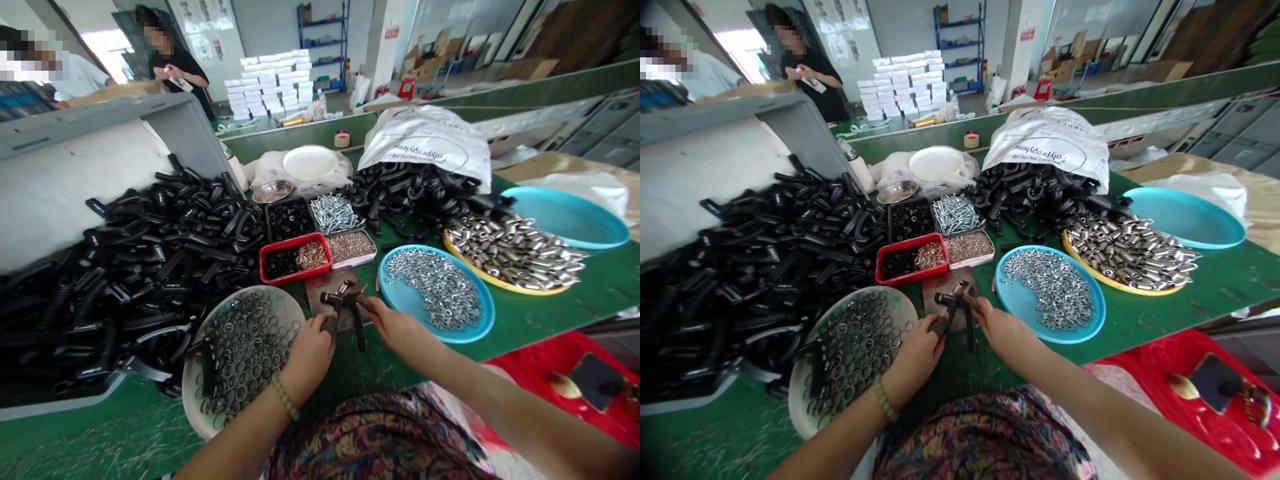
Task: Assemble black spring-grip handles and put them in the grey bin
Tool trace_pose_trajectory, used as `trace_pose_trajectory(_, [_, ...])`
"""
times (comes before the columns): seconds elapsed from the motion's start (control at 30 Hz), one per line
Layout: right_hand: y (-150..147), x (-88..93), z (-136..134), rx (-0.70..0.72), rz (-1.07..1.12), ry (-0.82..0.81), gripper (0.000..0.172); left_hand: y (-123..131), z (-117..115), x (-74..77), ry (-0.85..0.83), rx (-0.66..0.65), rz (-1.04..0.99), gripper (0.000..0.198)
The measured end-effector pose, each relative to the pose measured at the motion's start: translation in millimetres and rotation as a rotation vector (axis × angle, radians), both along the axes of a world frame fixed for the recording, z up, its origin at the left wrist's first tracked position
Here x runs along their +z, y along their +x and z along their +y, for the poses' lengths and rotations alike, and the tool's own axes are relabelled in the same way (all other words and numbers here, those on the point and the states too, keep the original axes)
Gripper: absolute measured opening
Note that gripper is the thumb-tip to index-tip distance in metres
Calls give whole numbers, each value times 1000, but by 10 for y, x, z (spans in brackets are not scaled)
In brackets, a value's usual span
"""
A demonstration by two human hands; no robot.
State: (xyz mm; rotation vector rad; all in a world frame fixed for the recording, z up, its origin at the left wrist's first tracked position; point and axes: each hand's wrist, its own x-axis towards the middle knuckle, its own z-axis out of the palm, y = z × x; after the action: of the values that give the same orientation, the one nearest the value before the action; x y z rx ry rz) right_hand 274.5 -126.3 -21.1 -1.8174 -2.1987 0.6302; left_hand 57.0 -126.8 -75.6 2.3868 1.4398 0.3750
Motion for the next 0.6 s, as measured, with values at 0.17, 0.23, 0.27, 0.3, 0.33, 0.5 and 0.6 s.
trace_pose_trajectory(0.17, [-87,41,43,-16,63,56,35,32,-28,-36,-16,-4,11,34])
trace_pose_trajectory(0.23, [-83,11,65,22,-9,-19,33,-16,13,-4,-41,-14,-34,35])
trace_pose_trajectory(0.27, [-42,-16,82,48,-35,-52,33,-69,73,33,-46,-10,-63,33])
trace_pose_trajectory(0.3, [35,-51,104,51,-48,-55,33,-142,170,85,-38,7,-88,31])
trace_pose_trajectory(0.33, [150,-96,133,28,-61,-25,35,-231,304,151,-9,46,-99,29])
trace_pose_trajectory(0.5, [1065,-415,357,-313,-390,182,50,-640,1242,511,117,215,143,23])
trace_pose_trajectory(0.6, [1364,-539,465,-289,-513,207,50,-596,1611,582,62,134,208,16])
